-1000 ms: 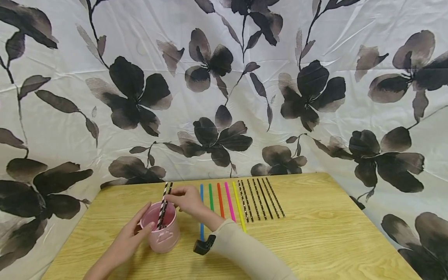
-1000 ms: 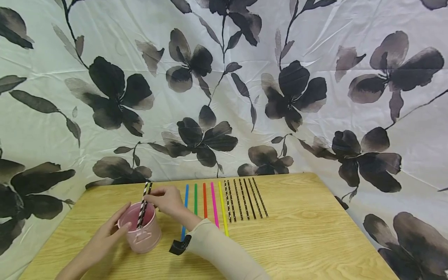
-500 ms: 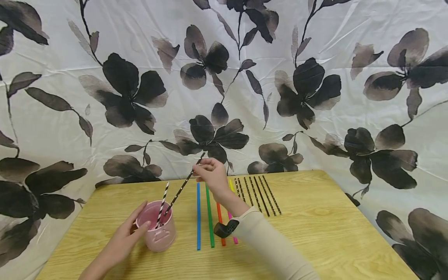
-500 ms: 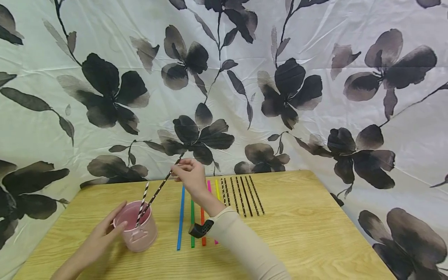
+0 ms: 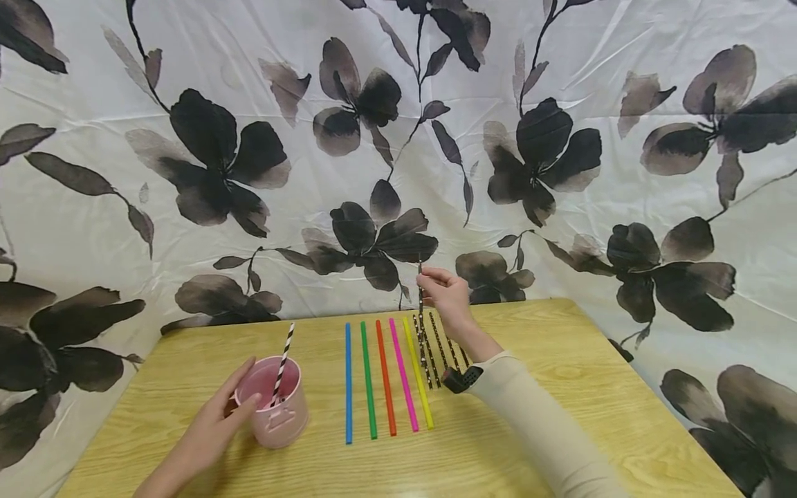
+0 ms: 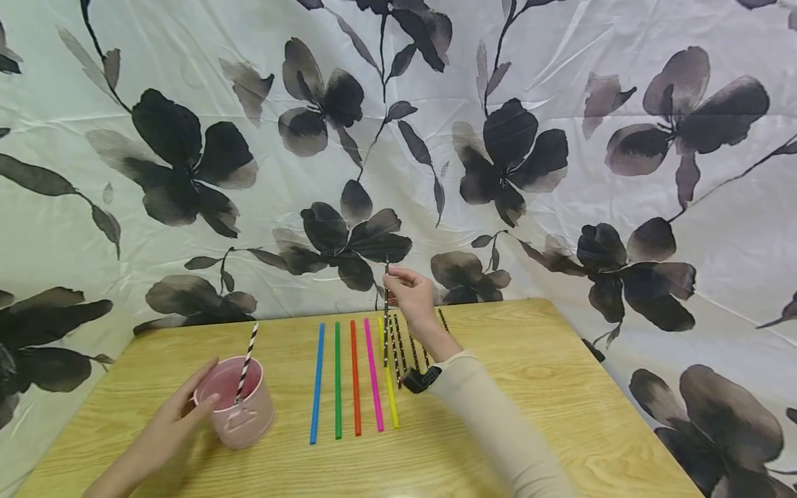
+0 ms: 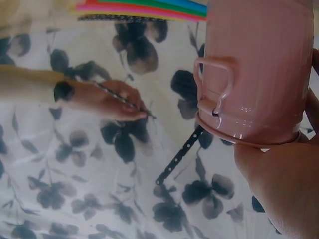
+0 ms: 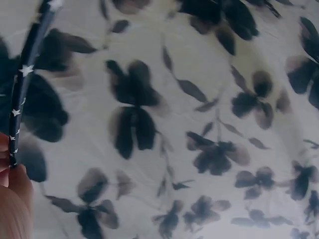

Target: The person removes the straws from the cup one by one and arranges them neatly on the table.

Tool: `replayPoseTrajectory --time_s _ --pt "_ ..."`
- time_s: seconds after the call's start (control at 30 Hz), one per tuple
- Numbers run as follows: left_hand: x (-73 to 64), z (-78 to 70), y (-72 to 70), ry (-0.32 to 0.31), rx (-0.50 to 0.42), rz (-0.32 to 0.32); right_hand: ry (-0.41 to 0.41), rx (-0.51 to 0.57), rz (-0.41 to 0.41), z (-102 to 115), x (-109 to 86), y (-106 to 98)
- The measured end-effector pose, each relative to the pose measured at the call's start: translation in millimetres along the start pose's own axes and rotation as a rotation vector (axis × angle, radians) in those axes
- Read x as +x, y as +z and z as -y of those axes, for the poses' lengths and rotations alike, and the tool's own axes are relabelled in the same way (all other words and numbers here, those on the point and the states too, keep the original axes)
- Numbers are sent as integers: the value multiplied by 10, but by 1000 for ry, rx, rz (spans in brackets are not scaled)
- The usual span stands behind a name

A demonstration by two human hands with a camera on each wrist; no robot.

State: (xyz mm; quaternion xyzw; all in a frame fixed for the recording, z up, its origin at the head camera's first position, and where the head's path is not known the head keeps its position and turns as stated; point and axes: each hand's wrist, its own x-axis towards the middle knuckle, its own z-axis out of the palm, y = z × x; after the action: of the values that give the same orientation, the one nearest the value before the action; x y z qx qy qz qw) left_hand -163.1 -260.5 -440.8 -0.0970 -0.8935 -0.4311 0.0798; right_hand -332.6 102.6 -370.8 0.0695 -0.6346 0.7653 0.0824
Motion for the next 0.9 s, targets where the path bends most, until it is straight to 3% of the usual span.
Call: replayPoseTrajectory --time_s 0.3,0.6,0.7,0.9 --pt "-2 -6 -42 2 -10 -1 -61 -255 -19 -222 229 -691" --pt "-2 5 -25 -6 11 0 -121 -600 -59 -521 379 -1175" --pt "1 9 -12 -9 12 2 -98 -663 -55 -627 395 -1304" --pt "-6 -11 11 -6 -1 7 -2 -672 -22 -788 377 -1498"
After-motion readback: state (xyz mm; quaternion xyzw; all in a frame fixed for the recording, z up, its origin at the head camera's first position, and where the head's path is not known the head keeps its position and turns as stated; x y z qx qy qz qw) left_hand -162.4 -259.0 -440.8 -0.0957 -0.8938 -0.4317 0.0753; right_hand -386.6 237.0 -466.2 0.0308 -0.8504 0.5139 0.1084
